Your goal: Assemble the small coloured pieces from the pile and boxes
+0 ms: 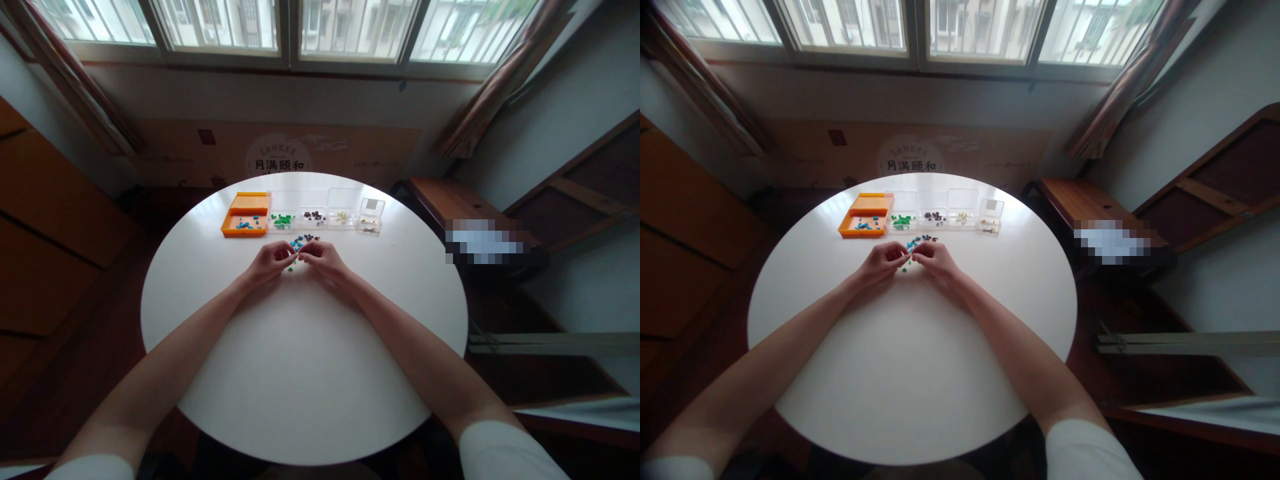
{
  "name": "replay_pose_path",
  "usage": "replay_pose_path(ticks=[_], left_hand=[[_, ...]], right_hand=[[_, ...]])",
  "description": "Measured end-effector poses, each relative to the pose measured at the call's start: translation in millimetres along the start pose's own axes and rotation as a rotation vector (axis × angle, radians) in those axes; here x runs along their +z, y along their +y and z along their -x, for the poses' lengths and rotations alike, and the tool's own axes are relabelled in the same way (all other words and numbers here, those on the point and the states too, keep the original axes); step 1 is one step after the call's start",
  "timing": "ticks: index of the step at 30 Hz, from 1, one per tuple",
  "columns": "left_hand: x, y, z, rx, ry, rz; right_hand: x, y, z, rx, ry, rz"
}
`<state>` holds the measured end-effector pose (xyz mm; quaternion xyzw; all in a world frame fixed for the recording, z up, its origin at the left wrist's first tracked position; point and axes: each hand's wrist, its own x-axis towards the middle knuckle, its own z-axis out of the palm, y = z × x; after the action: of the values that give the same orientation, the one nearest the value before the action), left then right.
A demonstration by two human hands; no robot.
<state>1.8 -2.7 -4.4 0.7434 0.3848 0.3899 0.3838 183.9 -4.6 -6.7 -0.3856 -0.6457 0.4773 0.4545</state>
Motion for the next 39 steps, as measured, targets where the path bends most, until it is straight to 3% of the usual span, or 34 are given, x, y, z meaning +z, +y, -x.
replay_pose_path(ticks=[39], left_hand=[[0.5,3.0,0.2,0.000,-0.003,-0.008]], right_hand=[[0.3,-0.8,0.9,-0.012,-0.007,0.018]])
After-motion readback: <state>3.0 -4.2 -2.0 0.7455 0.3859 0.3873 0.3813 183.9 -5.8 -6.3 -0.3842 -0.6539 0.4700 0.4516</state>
